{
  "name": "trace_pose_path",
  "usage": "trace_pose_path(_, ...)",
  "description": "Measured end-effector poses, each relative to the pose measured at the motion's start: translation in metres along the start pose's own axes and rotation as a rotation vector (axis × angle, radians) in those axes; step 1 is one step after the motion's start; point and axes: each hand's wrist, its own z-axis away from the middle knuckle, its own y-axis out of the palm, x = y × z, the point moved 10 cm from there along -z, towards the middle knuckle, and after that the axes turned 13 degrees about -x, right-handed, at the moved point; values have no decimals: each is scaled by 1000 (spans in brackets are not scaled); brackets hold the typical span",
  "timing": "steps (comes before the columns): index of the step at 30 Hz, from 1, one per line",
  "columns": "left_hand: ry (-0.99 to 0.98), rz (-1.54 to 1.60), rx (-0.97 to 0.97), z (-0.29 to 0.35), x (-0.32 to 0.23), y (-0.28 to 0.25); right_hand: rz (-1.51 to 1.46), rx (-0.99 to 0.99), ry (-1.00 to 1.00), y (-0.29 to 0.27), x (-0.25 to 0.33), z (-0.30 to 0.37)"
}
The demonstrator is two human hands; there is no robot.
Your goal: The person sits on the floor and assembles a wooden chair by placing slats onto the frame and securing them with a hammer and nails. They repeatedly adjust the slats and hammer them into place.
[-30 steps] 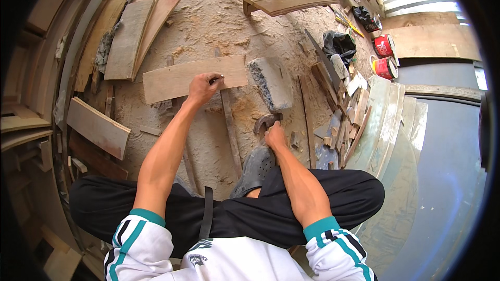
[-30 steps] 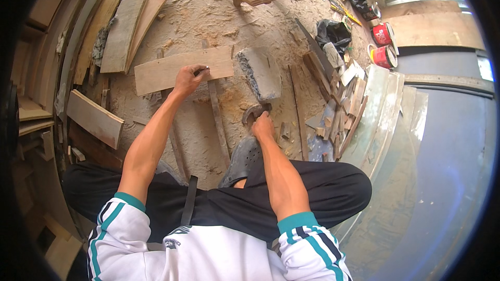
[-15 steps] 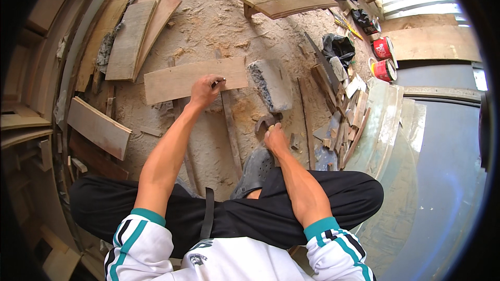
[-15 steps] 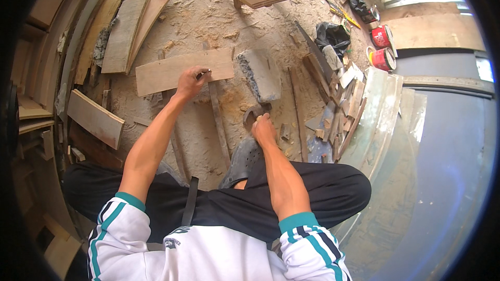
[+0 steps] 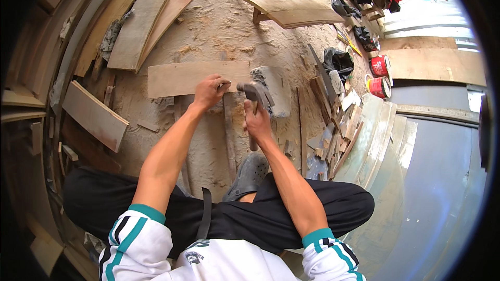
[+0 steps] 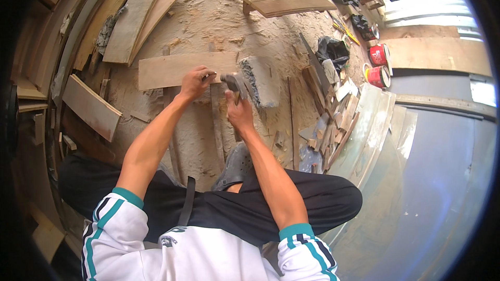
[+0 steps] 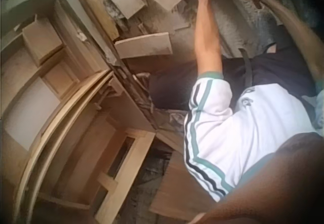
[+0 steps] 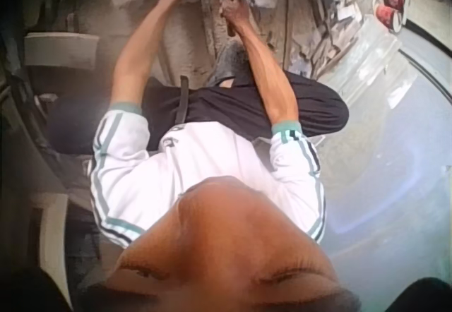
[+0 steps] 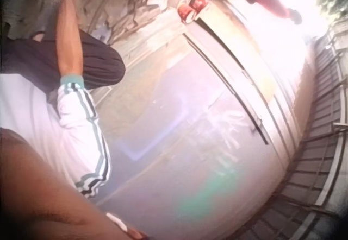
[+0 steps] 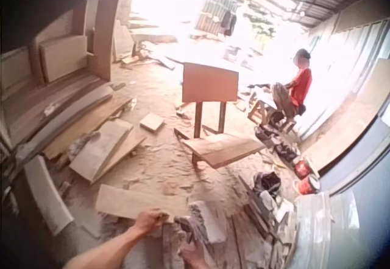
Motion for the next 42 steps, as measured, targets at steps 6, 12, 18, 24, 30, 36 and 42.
trace_pose_path(6,64,6,-118,4,-9,0,51,-180,-256,7,33,-22)
trace_pose_path(12,67,3,-117,6,-3,2,69,-138,-242,16,38,-31)
trace_pose_path(18,75,25,-101,7,-4,1,-53,-222,-391,3,61,-16)
trace_pose_path(24,105,39,-110,7,-2,0,180,-78,-171,18,-6,-17)
trace_pose_path(30,147,15,-114,5,-6,-1,37,-281,-238,1,0,-20)
trace_pose_path(36,156,11,-147,6,-10,-1,-6,-292,-363,3,23,-20)
trace_pose_path(42,170,-20,-137,7,-8,-1,28,-263,-435,14,43,-11)
